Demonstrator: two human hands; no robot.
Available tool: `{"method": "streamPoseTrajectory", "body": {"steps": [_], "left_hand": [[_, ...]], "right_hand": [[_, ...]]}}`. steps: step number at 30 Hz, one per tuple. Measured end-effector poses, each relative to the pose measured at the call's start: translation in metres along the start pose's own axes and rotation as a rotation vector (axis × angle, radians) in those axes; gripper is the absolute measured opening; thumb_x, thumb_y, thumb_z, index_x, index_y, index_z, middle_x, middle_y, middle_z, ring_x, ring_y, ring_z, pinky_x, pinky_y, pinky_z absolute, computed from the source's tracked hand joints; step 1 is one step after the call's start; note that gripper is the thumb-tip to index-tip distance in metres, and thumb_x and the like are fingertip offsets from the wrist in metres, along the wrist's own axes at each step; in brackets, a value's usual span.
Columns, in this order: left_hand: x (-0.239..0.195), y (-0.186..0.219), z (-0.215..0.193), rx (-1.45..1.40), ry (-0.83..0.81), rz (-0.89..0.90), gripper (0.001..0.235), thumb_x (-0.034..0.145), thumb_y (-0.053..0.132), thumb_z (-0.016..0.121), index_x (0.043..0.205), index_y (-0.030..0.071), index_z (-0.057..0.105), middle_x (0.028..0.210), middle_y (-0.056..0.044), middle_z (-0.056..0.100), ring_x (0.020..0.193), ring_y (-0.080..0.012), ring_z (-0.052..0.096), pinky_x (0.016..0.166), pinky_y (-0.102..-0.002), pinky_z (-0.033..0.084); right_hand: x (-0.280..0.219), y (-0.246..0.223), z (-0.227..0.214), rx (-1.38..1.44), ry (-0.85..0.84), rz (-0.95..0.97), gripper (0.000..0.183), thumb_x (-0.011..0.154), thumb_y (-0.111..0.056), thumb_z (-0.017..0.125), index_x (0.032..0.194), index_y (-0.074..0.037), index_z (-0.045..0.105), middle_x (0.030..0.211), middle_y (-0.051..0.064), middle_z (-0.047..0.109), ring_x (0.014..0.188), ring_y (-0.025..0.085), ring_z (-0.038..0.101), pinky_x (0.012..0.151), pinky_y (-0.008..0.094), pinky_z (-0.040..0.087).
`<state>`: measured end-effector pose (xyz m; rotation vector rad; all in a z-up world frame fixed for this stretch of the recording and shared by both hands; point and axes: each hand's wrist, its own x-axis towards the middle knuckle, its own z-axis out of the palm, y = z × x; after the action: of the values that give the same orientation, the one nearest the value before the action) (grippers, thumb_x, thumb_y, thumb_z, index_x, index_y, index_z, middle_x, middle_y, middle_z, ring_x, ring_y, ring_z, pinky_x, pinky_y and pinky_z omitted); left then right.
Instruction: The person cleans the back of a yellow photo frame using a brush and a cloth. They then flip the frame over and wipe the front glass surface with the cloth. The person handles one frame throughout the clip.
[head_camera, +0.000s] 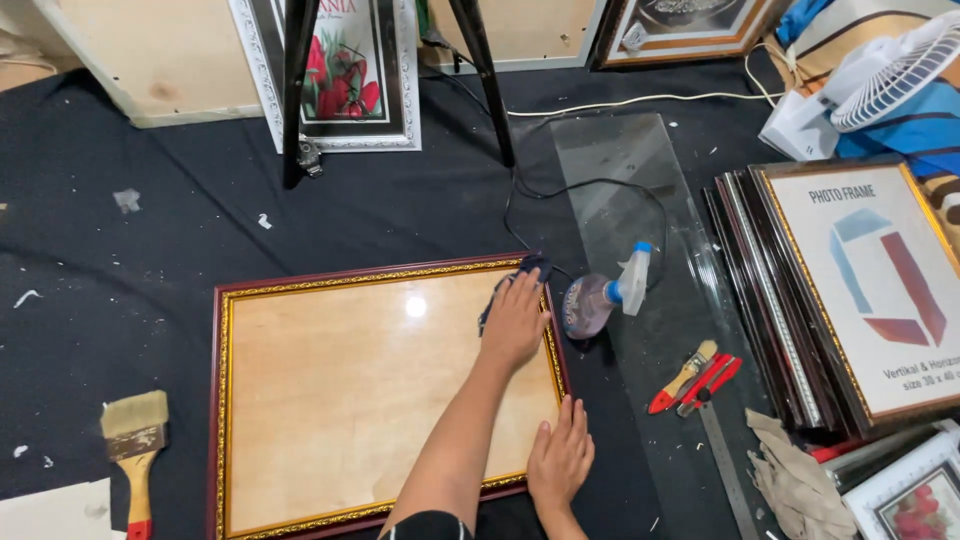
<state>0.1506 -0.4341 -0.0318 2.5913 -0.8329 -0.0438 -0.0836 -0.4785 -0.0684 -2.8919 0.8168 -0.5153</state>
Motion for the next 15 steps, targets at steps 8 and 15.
{"method": "streamPoseTrajectory", "body": {"steps": [8, 15], "left_hand": [[-0.146, 0.070, 0.009, -0.158, -0.054, 0.318, 0.059, 0.109, 0.041, 0.030, 0.147, 0.003, 0.053, 0.161, -0.012, 0.044, 0.151, -0.0303, 0.034, 0.123, -0.048, 0.018], [-0.235, 0.036, -0.001, -0.063, -0.120, 0.581, 0.045, 0.106, 0.027, 0.053, 0.145, 0.004, 0.057, 0.160, -0.011, 0.047, 0.146, -0.0309, 0.041, 0.118, -0.049, 0.027]], "right_hand": [[0.035, 0.018, -0.006, 1.116, -0.199, 0.817, 0.059, 0.102, -0.034, 0.029, 0.160, -0.021, 0.037, 0.157, 0.016, 0.047, 0.146, 0.026, 0.045, 0.118, 0.038, 0.030], [0.052, 0.002, -0.056, 1.385, -0.208, 1.007, 0.057, 0.099, -0.026, 0.034, 0.154, -0.010, 0.042, 0.145, 0.012, 0.061, 0.135, 0.024, 0.054, 0.109, 0.038, 0.044]]}}
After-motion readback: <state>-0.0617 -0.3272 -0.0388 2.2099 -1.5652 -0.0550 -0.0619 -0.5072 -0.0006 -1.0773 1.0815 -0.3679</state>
